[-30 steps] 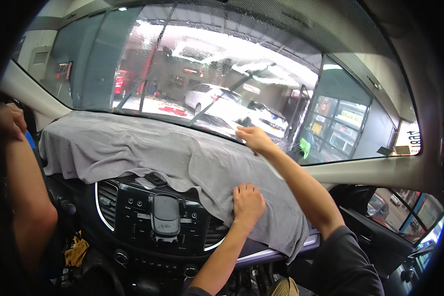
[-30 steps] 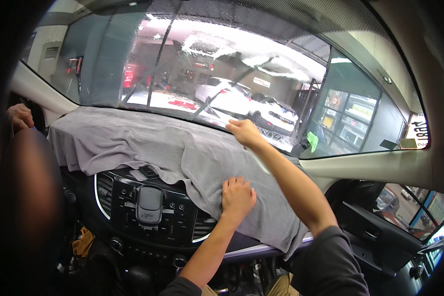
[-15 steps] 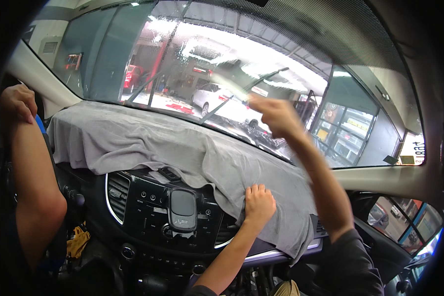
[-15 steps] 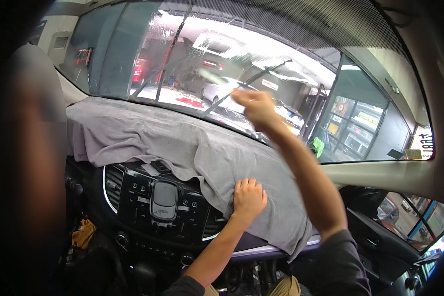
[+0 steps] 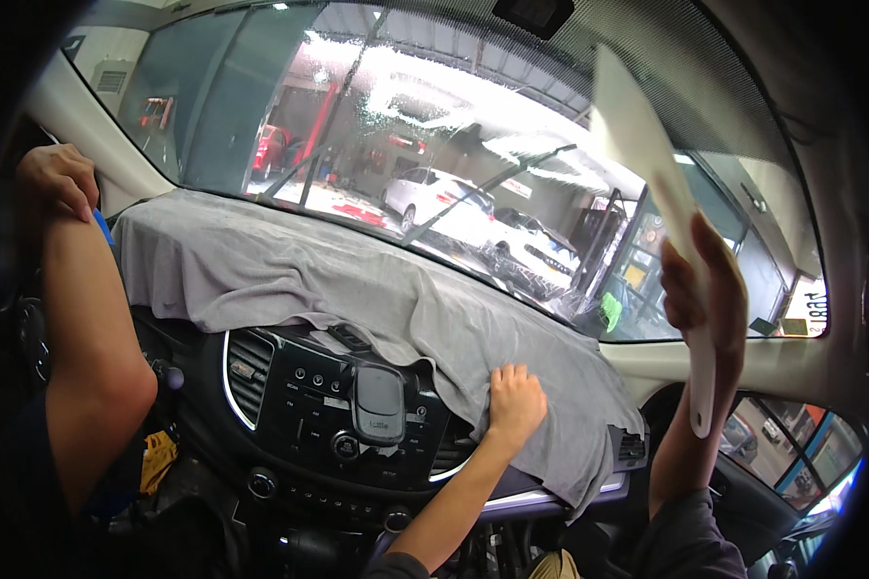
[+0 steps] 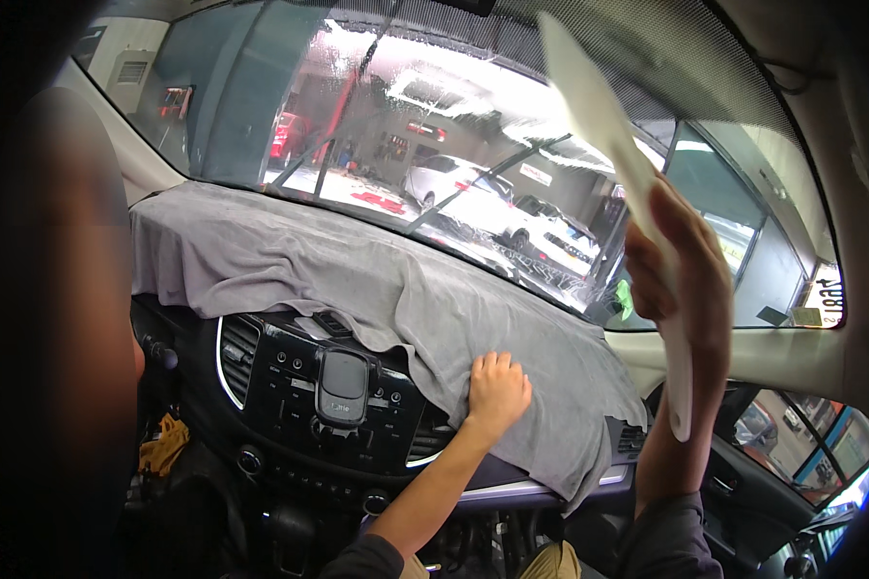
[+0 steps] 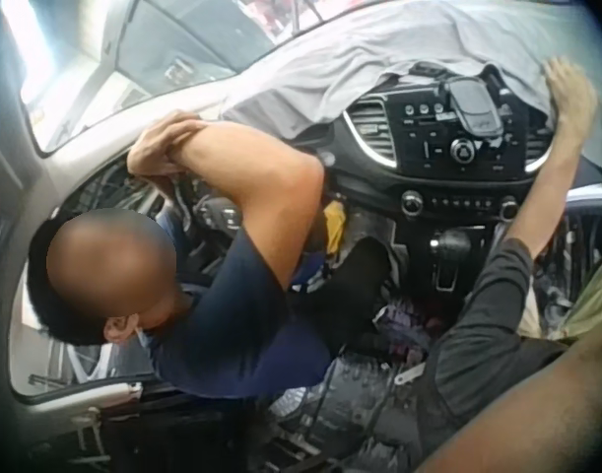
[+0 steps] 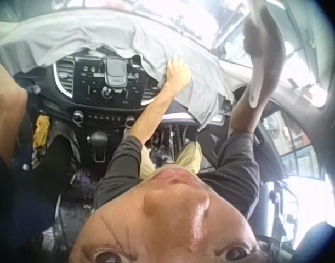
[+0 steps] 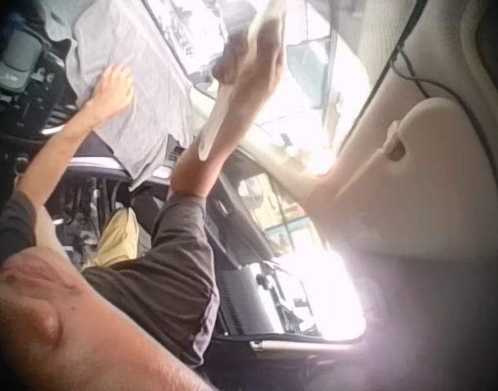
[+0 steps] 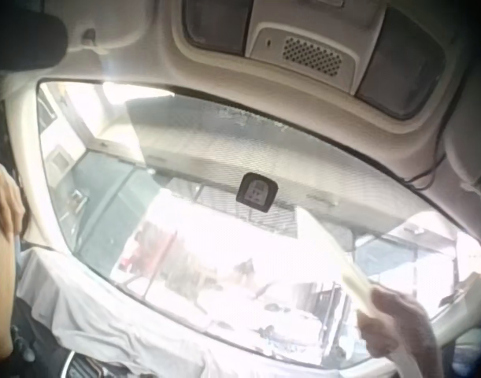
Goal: The person places a gray cloth over the dashboard, sprays liquid onto the windshield, and uses a squeegee and utility knife to apply and trim a tint film. The person smooths the film with a squeegee and trims excess material along the edges.
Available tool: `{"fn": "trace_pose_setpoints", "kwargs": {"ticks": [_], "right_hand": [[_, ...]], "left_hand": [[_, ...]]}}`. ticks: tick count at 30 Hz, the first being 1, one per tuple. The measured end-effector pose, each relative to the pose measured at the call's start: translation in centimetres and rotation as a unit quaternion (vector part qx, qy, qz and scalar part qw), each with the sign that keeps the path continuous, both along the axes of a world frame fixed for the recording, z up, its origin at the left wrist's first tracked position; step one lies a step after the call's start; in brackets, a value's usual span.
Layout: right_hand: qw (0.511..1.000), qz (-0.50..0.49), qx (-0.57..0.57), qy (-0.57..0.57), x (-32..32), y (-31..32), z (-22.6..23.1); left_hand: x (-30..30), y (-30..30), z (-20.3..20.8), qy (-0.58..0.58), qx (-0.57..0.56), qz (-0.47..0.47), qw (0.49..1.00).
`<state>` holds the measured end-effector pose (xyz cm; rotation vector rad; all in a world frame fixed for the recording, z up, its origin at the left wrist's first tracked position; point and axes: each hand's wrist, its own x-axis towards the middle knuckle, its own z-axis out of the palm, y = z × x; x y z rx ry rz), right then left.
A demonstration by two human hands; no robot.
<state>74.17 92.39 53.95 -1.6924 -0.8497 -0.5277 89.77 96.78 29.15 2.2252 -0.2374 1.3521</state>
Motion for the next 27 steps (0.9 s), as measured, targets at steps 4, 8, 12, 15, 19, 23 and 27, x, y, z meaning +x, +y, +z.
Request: {"fn": "trace_pose_setpoints", "kwargs": {"ticks": [4,8,12,15,19,23,27], "right_hand": [[0.995,-0.022,-0.093,-0.010,6.4,7.5,-0.3],[0.933,-0.230,-0.275,-0.042,22.3,13.8,-5.6],[0.926,-0.173,-0.308,0.136,26.6,7.3,-9.9],[0.927,-0.145,-0.334,0.094,17.8,-1.1,-11.5],[0.963,-0.188,-0.191,0.000,8.8,-17.1,-15.4],[0.976,-0.193,0.063,0.075,0.1,-26.1,-15.7],[0.959,-0.203,0.197,0.015,-1.4,-27.4,-14.7]], "left_hand": [[0.1,1.7,-0.1,0.006,-0.001,0.002,1.000],[-0.5,0.1,1.1,0.008,-0.026,-0.029,0.999],[0.1,-0.9,0.2,0.055,0.000,-0.015,0.998],[0.3,1.0,0.7,0.061,0.034,0.039,0.997],[-0.5,1.3,1.2,0.038,0.050,0.055,0.997],[-0.5,-0.4,1.0,0.043,0.041,0.030,0.998],[-0.6,-0.5,0.9,0.037,0.050,0.032,0.998]]}}
